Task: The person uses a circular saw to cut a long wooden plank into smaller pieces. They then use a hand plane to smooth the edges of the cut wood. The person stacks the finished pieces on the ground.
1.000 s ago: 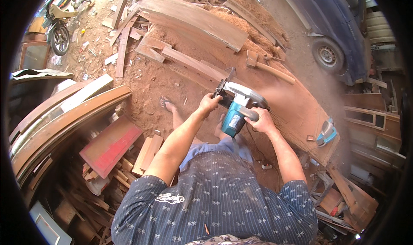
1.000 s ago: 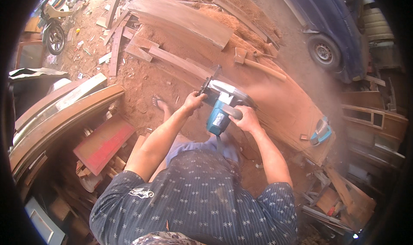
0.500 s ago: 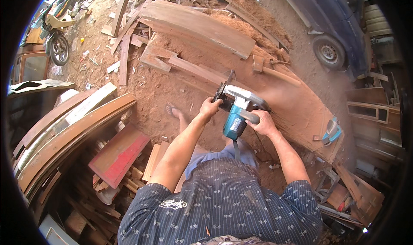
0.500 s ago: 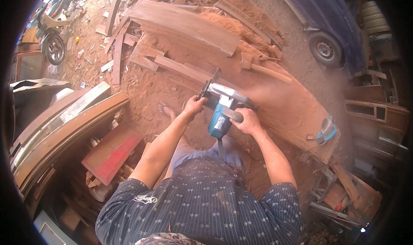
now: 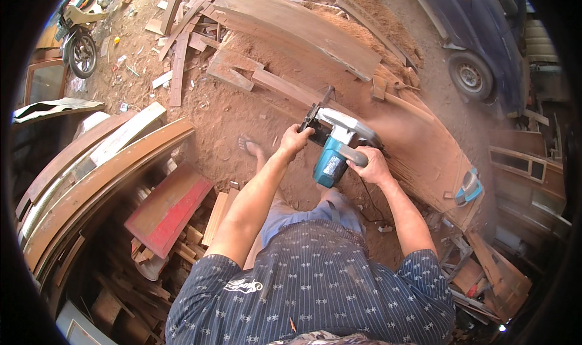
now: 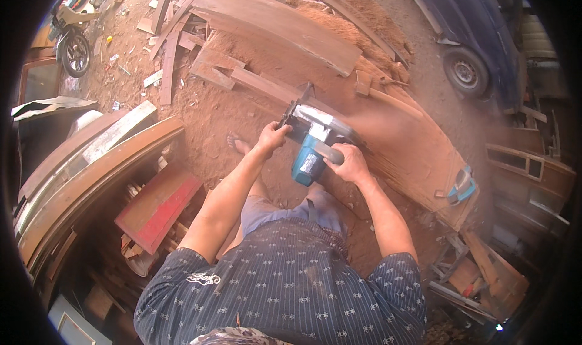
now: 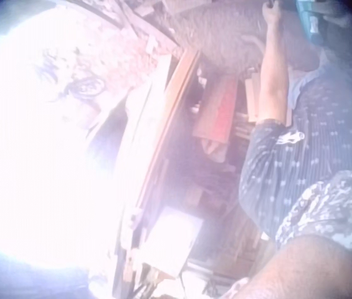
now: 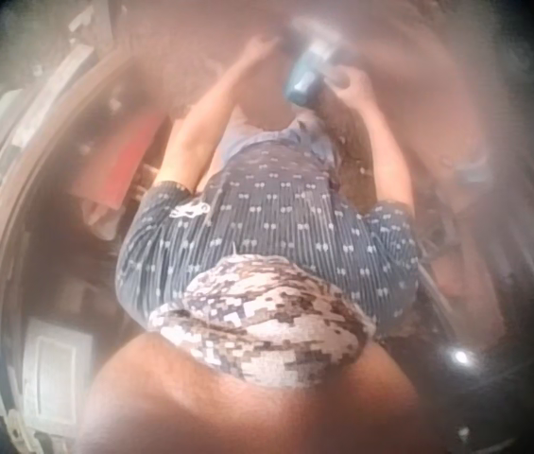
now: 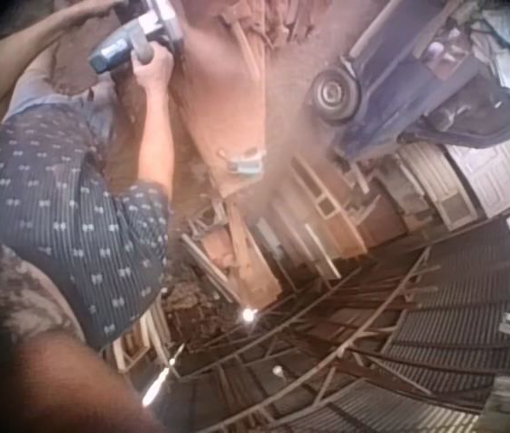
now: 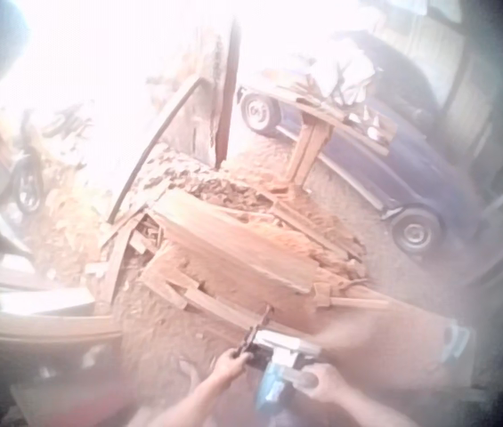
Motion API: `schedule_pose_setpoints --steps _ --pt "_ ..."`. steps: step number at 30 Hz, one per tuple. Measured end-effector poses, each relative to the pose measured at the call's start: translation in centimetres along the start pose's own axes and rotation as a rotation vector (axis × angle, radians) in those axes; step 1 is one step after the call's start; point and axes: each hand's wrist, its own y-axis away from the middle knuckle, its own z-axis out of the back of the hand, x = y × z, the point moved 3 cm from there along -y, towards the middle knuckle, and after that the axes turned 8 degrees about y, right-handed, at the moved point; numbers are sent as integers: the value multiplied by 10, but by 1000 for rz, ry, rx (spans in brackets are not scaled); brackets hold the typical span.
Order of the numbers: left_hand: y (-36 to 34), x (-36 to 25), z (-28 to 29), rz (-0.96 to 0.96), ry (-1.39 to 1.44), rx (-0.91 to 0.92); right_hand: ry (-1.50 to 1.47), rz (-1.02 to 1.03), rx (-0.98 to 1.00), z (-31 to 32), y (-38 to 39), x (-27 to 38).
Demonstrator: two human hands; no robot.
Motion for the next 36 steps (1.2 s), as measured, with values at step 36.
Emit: schedule_pose_setpoints --steps 36 --pt "-31 -46 123 -37 57 -12 -43 47 -3 -38 -95 90"
